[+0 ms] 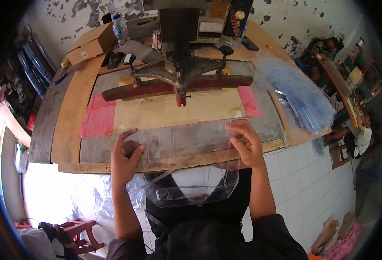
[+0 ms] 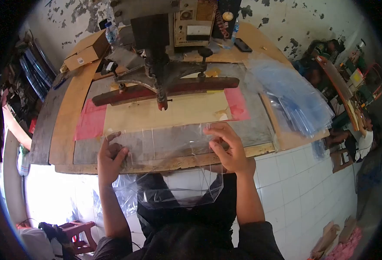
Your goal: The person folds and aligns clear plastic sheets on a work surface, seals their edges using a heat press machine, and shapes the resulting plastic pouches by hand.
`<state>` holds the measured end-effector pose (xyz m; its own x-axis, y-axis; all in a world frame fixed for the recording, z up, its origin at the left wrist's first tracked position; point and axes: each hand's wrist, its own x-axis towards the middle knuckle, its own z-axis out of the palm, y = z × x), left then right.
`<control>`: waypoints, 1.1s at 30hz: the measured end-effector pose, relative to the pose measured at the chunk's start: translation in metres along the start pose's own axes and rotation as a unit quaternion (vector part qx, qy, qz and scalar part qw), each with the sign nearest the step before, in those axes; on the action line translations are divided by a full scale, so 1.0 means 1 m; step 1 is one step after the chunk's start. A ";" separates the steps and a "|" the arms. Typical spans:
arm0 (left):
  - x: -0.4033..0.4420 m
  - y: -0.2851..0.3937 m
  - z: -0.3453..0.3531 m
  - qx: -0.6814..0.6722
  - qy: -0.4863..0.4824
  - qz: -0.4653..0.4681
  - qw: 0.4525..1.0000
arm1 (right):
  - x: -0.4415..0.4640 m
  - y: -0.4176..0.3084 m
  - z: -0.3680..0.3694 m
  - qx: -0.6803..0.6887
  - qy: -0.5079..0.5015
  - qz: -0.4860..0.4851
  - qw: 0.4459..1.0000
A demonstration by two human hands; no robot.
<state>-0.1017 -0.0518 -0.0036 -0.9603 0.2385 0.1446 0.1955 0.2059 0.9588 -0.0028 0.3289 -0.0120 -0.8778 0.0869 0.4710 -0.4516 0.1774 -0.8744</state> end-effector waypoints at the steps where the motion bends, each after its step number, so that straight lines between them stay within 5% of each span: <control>1: -0.001 0.001 0.001 0.001 0.001 -0.005 1.000 | 0.001 0.002 -0.002 -0.059 -0.018 -0.026 0.998; 5: -0.001 0.003 0.006 -0.018 0.021 -0.017 0.999 | -0.002 -0.002 0.000 -0.154 -0.015 -0.046 0.987; 11: -0.001 0.007 0.005 0.010 0.018 -0.023 1.000 | -0.003 -0.012 0.007 -0.116 0.012 0.022 0.993; 18: -0.002 0.006 0.005 -0.003 0.017 -0.011 1.000 | -0.003 -0.002 0.005 -0.126 0.015 -0.007 0.992; 23: -0.002 0.004 0.002 0.011 0.009 -0.011 1.000 | -0.005 -0.001 0.016 -0.016 0.072 0.019 0.997; 33: -0.002 0.000 0.002 -0.059 0.006 0.003 0.998 | -0.006 0.000 0.006 -0.061 0.065 0.033 0.995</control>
<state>-0.0997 -0.0499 -0.0043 -0.9614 0.2287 0.1532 0.1778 0.0912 0.9798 0.0018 0.3226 -0.0152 -0.8729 0.2279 0.4313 -0.3641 0.2842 -0.8870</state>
